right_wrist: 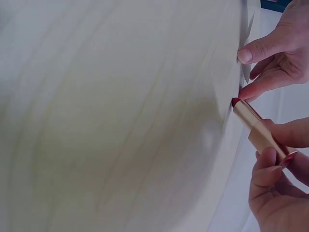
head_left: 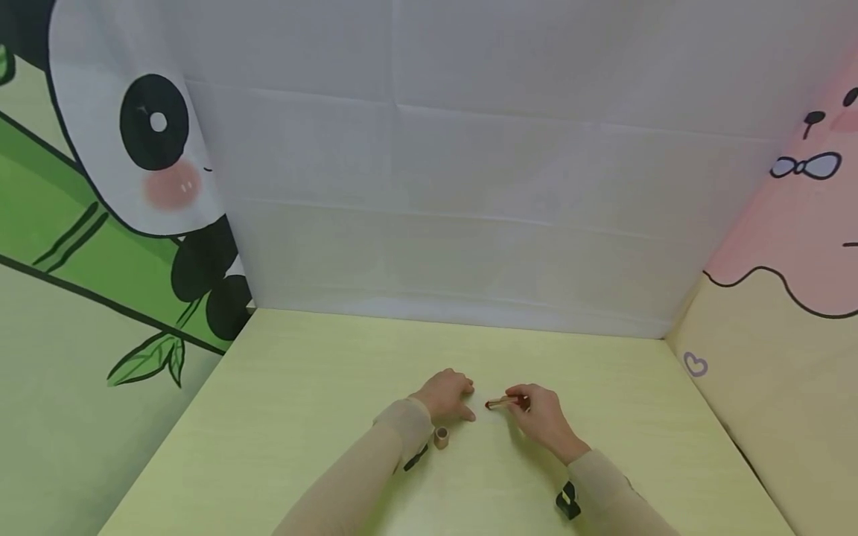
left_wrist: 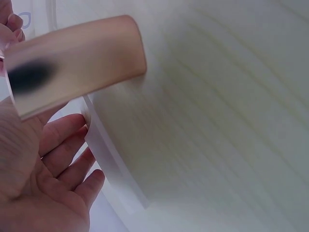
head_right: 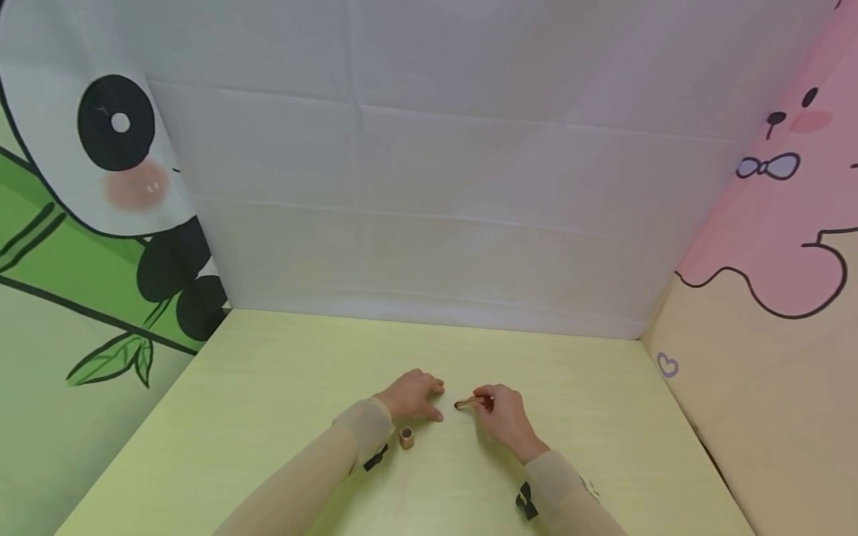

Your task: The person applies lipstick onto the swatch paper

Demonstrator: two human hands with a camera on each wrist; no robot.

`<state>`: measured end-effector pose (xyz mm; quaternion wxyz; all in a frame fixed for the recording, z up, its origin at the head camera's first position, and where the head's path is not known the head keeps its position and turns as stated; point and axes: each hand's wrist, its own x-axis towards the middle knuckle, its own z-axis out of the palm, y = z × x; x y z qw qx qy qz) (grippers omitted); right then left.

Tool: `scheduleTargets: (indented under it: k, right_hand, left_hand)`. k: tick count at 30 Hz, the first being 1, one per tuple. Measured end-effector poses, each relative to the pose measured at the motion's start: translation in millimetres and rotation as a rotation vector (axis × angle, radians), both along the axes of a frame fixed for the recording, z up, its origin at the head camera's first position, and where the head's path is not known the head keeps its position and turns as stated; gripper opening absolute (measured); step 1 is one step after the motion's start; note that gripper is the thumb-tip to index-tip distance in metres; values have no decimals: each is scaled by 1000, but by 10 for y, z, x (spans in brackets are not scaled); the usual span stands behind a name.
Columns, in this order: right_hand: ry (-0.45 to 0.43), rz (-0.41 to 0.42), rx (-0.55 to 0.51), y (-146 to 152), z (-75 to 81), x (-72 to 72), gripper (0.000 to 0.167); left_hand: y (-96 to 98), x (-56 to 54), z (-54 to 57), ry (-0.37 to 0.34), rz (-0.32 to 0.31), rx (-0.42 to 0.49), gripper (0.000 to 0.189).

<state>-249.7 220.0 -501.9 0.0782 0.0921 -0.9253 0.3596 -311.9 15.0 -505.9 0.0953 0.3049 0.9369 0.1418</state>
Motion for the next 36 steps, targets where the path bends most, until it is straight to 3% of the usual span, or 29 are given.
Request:
scheduleTargets:
  k: [8,16,26,36]
  right_hand:
    - [12,25,22,-11,9,45,14]
    - [-6,29,27,-2,33,92,15]
    - [36,-13,-117,87,44,102,16]
    - [24,-47,-143,157,-7,91,20]
  left_hand:
    - [-13,35,53,38,-42,-29,53]
    - [-13,41,66,42,-41,-18,53]
    - [0,49,69,40,-37,-6,53]
    - [0,46,52,26,-11,0,53]
